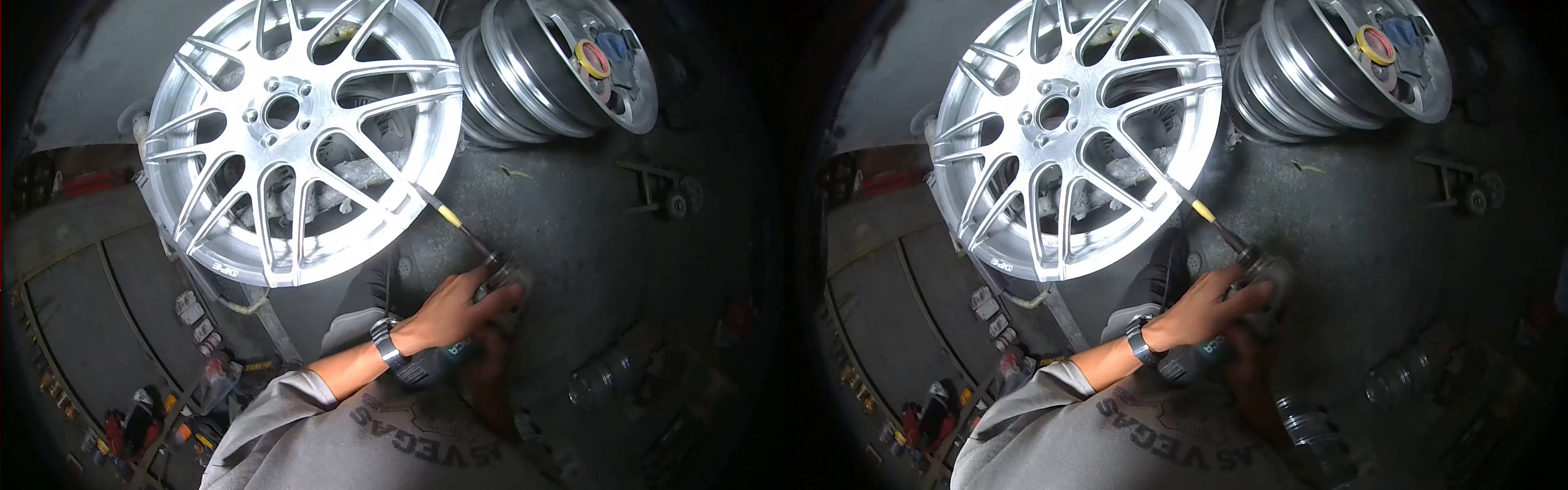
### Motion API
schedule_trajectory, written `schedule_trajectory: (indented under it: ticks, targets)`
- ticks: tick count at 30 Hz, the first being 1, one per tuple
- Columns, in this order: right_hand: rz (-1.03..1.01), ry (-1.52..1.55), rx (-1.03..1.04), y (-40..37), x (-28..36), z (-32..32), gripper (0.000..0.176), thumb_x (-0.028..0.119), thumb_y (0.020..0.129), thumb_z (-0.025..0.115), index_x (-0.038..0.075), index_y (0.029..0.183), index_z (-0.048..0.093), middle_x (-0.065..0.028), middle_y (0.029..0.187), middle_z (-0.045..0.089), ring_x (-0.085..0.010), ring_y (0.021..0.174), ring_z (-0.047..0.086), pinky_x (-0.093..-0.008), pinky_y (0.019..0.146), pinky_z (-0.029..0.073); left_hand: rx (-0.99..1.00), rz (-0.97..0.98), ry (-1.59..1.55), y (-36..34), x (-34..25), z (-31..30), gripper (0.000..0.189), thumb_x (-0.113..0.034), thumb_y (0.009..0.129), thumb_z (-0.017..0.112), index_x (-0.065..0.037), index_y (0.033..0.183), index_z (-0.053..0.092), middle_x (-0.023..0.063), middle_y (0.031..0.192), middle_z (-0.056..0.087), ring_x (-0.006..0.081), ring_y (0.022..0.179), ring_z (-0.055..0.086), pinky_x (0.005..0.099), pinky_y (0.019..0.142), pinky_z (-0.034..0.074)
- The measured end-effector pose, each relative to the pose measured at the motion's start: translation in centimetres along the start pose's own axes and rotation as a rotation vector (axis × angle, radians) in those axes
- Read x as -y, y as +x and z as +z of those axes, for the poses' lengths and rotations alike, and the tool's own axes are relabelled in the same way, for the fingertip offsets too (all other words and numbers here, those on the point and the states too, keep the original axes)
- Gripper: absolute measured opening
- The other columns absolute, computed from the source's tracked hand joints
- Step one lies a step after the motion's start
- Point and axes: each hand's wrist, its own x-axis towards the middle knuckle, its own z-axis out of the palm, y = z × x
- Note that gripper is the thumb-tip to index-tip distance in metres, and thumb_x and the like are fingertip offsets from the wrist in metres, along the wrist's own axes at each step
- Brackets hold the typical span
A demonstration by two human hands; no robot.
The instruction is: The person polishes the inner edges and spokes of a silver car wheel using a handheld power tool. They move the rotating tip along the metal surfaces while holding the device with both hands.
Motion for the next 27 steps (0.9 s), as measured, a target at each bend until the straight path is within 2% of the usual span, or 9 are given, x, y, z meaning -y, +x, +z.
schedule_trajectory:
  ticks: [4, 6, 7, 9, 15, 19, 22, 25, 27]
  targets:
    - [-0.055, -0.059, 0.049, 3.8, 1.8, -1.5, 0.04, 0.018, 0.102, 0.061, -0.001, 0.137, 0.06, -0.0106, 0.129, 0.065, -0.0197, 0.117, 0.063, -0.0367, 0.102, 0.049, -0.061, 0.008, 0.039, 1.7, 0.6, 0.4, 0.064, -0.052, 0.104, 0.062, 0.01, 0.12, 0.069, 0.0214, 0.101, 0.077, 0.026, 0.096, 0.073, 0.0375, 0.086, 0.054]
    - [0.572, 0.698, -0.06, 5.3, 2.8, -1.0, 0.053, 0.028, 0.108, 0.049, 0.001, 0.153, 0.044, -0.0113, 0.144, 0.056, -0.0209, 0.128, 0.058, -0.0377, 0.107, 0.047, -0.156, 0.043, 0.081, 2.6, 0.7, 0.6, 0.074, -0.059, 0.101, 0.062, 0.011, 0.124, 0.067, 0.0232, 0.1, 0.077, 0.03, 0.095, 0.074, 0.041, 0.086, 0.054]
    - [0.572, 0.696, -0.056, 6.0, 3.4, -1.1, 0.053, 0.028, 0.108, 0.049, 0.001, 0.153, 0.044, -0.0113, 0.144, 0.056, -0.0209, 0.128, 0.058, -0.0377, 0.107, 0.047, -0.16, 0.043, 0.078, 2.7, 0.2, 0.4, 0.074, -0.059, 0.101, 0.062, 0.011, 0.124, 0.067, 0.0232, 0.1, 0.077, 0.03, 0.095, 0.074, 0.041, 0.086, 0.054]
    - [0.572, 0.858, -0.102, 7.0, 4.3, -1.1, 0.061, 0.034, 0.11, 0.04, 0.003, 0.162, 0.03, -0.0126, 0.153, 0.049, -0.0228, 0.139, 0.053, -0.0402, 0.113, 0.045, -0.041, -0.065, 0.1, 2.8, -1.2, -0.2, 0.081, -0.064, 0.099, 0.061, 0.012, 0.128, 0.065, 0.0273, 0.105, 0.076, 0.0353, 0.1, 0.074, 0.0432, 0.09, 0.054]
    - [0.545, 0.875, -0.124, 6.1, 4.2, -0.4, 0.061, 0.032, 0.111, 0.038, 0.003, 0.163, 0.029, -0.0147, 0.158, 0.045, -0.0253, 0.146, 0.047, -0.0428, 0.118, 0.041, -0.221, 0.1, 0.144, 1.4, 1.2, 1.6, 0.077, -0.062, 0.1, 0.062, 0.011, 0.126, 0.066, 0.0289, 0.102, 0.075, 0.0382, 0.101, 0.074, 0.045, 0.089, 0.054]
    - [0.573, 0.904, -0.146, 6.1, 4.5, -0.7, 0.06, 0.032, 0.112, 0.036, 0.003, 0.163, 0.028, -0.0152, 0.159, 0.044, -0.0259, 0.147, 0.045, -0.0429, 0.119, 0.04, -0.178, 0.064, 0.088, 1.4, 0.8, 1.3, 0.076, -0.061, 0.101, 0.062, 0.011, 0.127, 0.065, 0.0292, 0.102, 0.075, 0.0382, 0.102, 0.075, 0.0445, 0.089, 0.054]
    - [0.586, 0.76, -0.038, 6.6, 4.8, -1.2, 0.059, 0.031, 0.113, 0.034, 0.002, 0.163, 0.028, -0.0153, 0.159, 0.043, -0.0265, 0.149, 0.044, -0.0435, 0.121, 0.038, -0.129, 0.001, 0.115, 2.1, 0.5, 0.7, 0.08, -0.063, 0.1, 0.062, 0.011, 0.129, 0.064, 0.0311, 0.106, 0.074, 0.0394, 0.106, 0.074, 0.0436, 0.092, 0.054]
    - [0.67, 0.882, -0.133, 7.0, 4.9, -0.9, 0.058, 0.03, 0.113, 0.033, 0.001, 0.164, 0.028, -0.015, 0.161, 0.043, -0.0264, 0.15, 0.043, -0.0435, 0.122, 0.037, -0.092, -0.053, 0.109, 2.7, 0.0, 0.5, 0.082, -0.066, 0.099, 0.061, 0.011, 0.127, 0.065, 0.0314, 0.105, 0.074, 0.0395, 0.106, 0.074, 0.0436, 0.092, 0.054]
    - [0.645, 0.979, -0.184, 6.3, 3.5, -0.7, 0.058, 0.029, 0.113, 0.032, 0.001, 0.164, 0.028, -0.015, 0.161, 0.042, -0.0265, 0.15, 0.042, -0.0434, 0.122, 0.037, -0.161, 0.037, 0.135, 2.9, 0.6, 1.0, 0.088, -0.068, 0.097, 0.059, 0.012, 0.133, 0.062, 0.0331, 0.096, 0.074, 0.0454, 0.1, 0.075, 0.0483, 0.091, 0.056]
